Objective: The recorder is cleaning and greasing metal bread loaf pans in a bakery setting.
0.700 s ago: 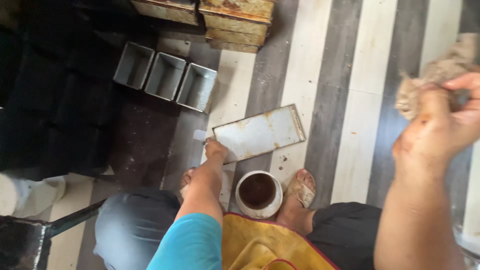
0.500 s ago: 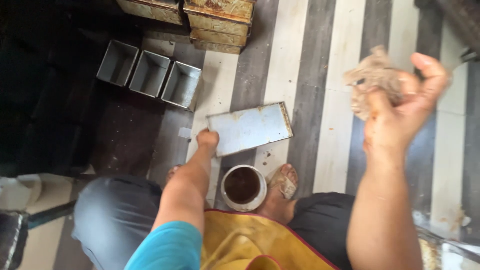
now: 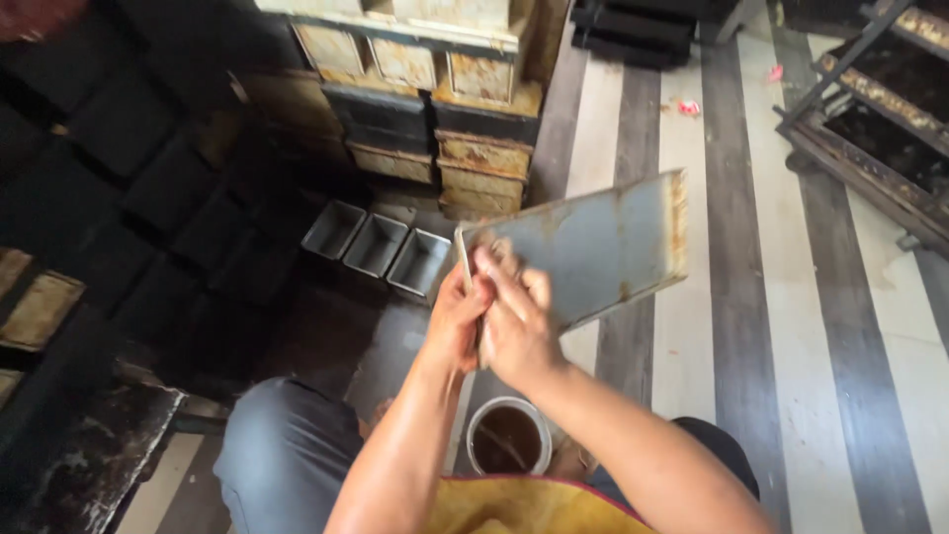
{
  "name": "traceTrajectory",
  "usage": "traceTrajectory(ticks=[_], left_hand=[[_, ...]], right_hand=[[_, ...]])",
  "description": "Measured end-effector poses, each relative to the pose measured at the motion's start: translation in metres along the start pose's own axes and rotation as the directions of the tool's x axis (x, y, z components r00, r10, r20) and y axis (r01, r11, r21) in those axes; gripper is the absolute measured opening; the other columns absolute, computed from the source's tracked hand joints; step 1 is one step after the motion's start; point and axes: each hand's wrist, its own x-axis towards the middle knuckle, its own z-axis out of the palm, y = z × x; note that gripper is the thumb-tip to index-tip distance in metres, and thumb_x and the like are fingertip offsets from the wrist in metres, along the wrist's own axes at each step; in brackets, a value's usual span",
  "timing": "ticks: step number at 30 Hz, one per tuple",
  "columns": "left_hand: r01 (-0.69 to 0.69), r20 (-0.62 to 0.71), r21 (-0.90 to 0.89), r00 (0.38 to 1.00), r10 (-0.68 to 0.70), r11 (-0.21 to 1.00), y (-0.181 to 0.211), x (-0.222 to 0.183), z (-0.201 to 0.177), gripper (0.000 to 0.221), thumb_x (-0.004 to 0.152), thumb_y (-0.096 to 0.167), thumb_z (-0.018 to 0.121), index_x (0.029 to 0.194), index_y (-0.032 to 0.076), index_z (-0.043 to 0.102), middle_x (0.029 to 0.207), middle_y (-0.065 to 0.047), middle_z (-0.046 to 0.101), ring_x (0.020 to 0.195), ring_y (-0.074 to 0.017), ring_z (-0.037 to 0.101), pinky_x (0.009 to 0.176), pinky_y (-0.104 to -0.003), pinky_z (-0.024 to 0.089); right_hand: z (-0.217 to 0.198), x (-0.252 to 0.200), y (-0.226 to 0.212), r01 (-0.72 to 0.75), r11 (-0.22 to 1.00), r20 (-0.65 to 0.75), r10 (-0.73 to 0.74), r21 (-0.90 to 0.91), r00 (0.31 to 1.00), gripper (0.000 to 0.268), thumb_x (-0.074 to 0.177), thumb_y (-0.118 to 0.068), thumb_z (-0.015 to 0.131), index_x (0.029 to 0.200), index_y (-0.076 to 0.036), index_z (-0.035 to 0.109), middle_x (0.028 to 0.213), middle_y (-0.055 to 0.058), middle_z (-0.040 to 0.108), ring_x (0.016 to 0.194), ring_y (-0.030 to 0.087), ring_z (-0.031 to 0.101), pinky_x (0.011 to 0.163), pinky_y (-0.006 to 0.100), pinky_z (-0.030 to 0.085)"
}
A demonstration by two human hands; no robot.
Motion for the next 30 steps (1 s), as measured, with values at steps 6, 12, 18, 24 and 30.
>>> traceTrajectory(ticks=[6, 12, 18, 24, 30], left_hand=[[-0.099, -0.250, -0.074, 0.965, 0.078, 0.992, 0.124, -0.066, 0.099, 0.066, 0.079, 0.040, 0.078, 0.137, 0.017, 0.056, 0.122, -0.003, 0.068, 0.107, -0.0187, 0.069, 0.090, -0.040, 0.058], [-0.215, -0.560, -0.010, 0.810, 0.172, 0.977, 0.131, -0.058, 0.068, 0.042, 0.097, 0.022, 0.068, 0.131, 0.003, 0.056, 0.120, -0.012, 0.068, 0.104, -0.0231, 0.069, 0.089, -0.041, 0.060], [0.219, -0.547, 0.813, 0.604, 0.579, 0.540, 0.139, 0.001, 0.012, 0.055, 0.083, -0.005, 0.054, 0.136, 0.008, 0.055, 0.120, -0.017, 0.073, 0.114, -0.0331, 0.072, 0.099, -0.039, 0.058], [0.558, -0.583, 0.738, 0.810, 0.058, -0.380, 0.009, 0.139, -0.129, 0.092, 0.089, 0.001, 0.055, 0.163, 0.028, 0.009, 0.171, 0.001, 0.010, 0.154, -0.0461, 0.004, 0.111, -0.082, 0.006], [0.463, -0.583, 0.743, 0.803, -0.126, -0.484, -0.105, 0.182, -0.217, 0.075, 0.101, 0.022, 0.051, 0.161, 0.036, 0.009, 0.172, 0.010, 0.001, 0.156, -0.0436, -0.001, 0.113, -0.084, -0.003]], right_hand=[[-0.075, 0.071, 0.010, 0.759, 0.628, 0.278, -0.708, -0.172, 0.649, 0.018, 0.094, 0.000, 0.063, 0.106, -0.009, 0.073, 0.121, 0.011, 0.073, 0.115, 0.030, 0.071, 0.102, 0.041, 0.057], [-0.055, 0.069, -0.004, 0.006, 0.999, 0.112, -0.001, -0.046, 0.994, 0.016, 0.102, -0.002, 0.062, 0.110, 0.000, 0.075, 0.088, 0.008, 0.070, 0.074, 0.014, 0.062, 0.065, 0.029, 0.052], [-0.129, 0.113, -0.006, -0.332, 0.734, -0.082, 0.465, 0.592, 0.882, 0.030, 0.097, -0.019, 0.060, 0.125, -0.009, 0.065, 0.121, 0.012, 0.075, 0.099, 0.026, 0.076, 0.072, 0.040, 0.061], [-0.179, 0.126, 0.036, -0.364, 0.604, -0.073, 0.577, 0.709, 0.814, 0.032, 0.088, -0.018, 0.067, 0.119, -0.013, 0.062, 0.126, 0.008, 0.071, 0.114, 0.028, 0.070, 0.082, 0.044, 0.060], [-0.320, 0.123, 0.229, -0.130, 0.930, -0.074, 0.165, 0.343, 0.984, 0.042, 0.103, -0.039, 0.055, 0.141, -0.020, 0.057, 0.152, -0.006, 0.054, 0.142, 0.013, 0.053, 0.114, 0.042, 0.051]])
